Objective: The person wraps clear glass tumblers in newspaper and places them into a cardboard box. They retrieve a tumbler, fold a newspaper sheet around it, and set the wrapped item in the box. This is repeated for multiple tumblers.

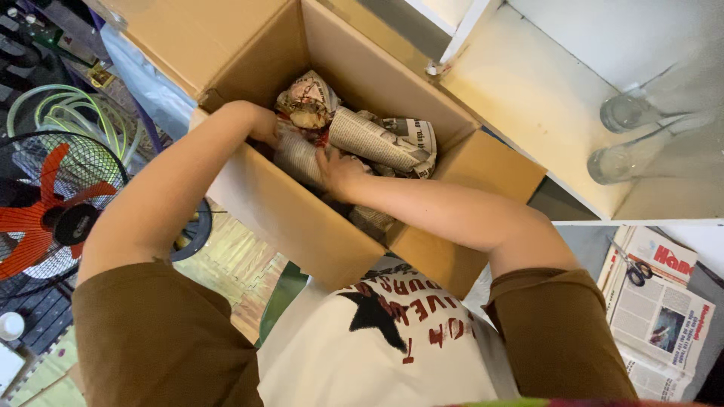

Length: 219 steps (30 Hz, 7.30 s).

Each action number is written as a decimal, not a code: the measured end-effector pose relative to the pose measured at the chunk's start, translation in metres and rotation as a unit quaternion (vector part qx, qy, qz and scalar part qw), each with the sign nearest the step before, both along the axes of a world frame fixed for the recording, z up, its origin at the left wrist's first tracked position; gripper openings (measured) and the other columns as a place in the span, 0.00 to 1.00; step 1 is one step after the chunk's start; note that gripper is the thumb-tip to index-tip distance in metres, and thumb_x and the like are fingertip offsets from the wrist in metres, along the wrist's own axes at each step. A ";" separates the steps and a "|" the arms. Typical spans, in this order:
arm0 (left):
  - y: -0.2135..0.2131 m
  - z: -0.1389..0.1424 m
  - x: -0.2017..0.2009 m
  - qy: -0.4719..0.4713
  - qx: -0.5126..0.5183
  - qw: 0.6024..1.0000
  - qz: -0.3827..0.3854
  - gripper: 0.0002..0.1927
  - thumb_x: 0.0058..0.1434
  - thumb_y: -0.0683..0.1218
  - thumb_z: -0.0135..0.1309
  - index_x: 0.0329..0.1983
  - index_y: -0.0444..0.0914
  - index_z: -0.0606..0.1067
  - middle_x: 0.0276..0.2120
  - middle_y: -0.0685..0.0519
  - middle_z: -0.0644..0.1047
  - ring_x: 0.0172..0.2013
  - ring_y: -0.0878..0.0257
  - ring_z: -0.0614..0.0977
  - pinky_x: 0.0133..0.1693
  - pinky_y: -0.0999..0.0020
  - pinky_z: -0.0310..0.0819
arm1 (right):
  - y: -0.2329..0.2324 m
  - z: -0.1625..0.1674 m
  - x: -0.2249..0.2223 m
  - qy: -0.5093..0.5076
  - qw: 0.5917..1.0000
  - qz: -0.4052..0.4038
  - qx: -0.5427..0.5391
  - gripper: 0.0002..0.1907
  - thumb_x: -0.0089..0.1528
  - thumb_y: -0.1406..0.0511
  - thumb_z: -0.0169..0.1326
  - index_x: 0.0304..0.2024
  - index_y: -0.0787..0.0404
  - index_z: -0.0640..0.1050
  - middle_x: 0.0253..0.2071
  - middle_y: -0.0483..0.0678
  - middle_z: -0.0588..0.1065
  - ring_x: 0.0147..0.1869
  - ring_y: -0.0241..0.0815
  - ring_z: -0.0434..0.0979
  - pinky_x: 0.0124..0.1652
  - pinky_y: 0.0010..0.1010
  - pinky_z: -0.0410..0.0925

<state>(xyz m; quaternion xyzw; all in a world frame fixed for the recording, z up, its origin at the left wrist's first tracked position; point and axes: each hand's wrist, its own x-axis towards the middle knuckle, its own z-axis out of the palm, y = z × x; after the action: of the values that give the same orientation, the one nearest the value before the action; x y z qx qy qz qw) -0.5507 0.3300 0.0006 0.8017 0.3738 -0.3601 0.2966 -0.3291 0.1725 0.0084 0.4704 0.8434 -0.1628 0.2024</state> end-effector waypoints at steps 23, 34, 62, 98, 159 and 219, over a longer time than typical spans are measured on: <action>-0.017 0.016 0.054 -0.085 0.156 0.984 0.017 0.22 0.57 0.62 0.61 0.52 0.49 0.82 0.48 0.50 0.83 0.48 0.51 0.83 0.52 0.57 0.76 | 0.032 0.096 0.118 0.017 1.000 -0.014 -0.009 0.23 0.63 0.59 0.56 0.59 0.59 0.75 0.57 0.57 0.73 0.59 0.56 0.74 0.52 0.50 0.71; -0.150 0.119 0.180 -0.252 0.276 0.927 0.027 0.20 0.66 0.56 0.54 0.54 0.40 0.77 0.49 0.42 0.80 0.49 0.42 0.80 0.49 0.47 0.73 | -0.158 0.186 0.241 0.483 0.835 -0.052 0.258 0.16 0.66 0.66 0.59 0.55 0.60 0.73 0.55 0.55 0.72 0.65 0.56 0.70 0.64 0.45 0.65; -0.293 0.170 0.215 -0.719 0.311 0.580 0.226 0.05 0.82 0.41 0.49 0.52 0.34 0.73 0.39 0.47 0.80 0.39 0.63 0.82 0.45 0.67 0.77 | -0.162 0.038 0.379 0.639 0.564 -0.411 0.324 0.33 0.53 0.65 0.69 0.58 0.62 0.71 0.52 0.51 0.77 0.56 0.44 0.78 0.59 0.36 0.72; -0.388 -0.121 0.514 -0.643 0.210 0.644 0.356 0.57 0.51 0.41 0.75 0.72 0.30 0.47 0.67 0.38 0.64 0.68 0.48 0.66 0.70 0.54 0.57 | -0.411 -0.104 0.699 0.131 0.700 -0.593 0.374 0.38 0.54 0.76 0.49 0.69 0.58 0.64 0.72 0.61 0.60 0.73 0.66 0.59 0.62 0.53 0.62; -0.514 -0.064 0.582 -0.563 -0.248 0.777 0.131 0.27 0.70 0.55 0.52 0.68 0.39 0.66 0.63 0.49 0.71 0.63 0.57 0.73 0.60 0.61 0.69 | -0.587 0.028 0.522 0.735 0.057 -0.506 0.447 0.05 0.66 0.69 0.57 0.42 0.65 0.81 0.42 0.49 0.82 0.44 0.39 0.82 0.46 0.30 0.75; -0.537 -0.129 0.620 -0.518 -0.192 0.831 0.056 0.26 0.64 0.54 0.60 0.58 0.34 0.73 0.51 0.45 0.80 0.53 0.56 0.82 0.56 0.60 0.77 | -0.662 0.036 0.616 0.633 0.180 -0.433 0.616 0.20 0.74 0.64 0.56 0.64 0.63 0.67 0.62 0.53 0.74 0.65 0.47 0.75 0.66 0.41 0.72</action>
<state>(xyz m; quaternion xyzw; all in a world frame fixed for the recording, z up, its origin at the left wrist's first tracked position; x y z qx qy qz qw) 0.0689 -0.2070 -0.1285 0.7750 0.1330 0.0611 0.6148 0.2869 -0.4895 0.0444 0.4712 0.1764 0.1045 -0.8579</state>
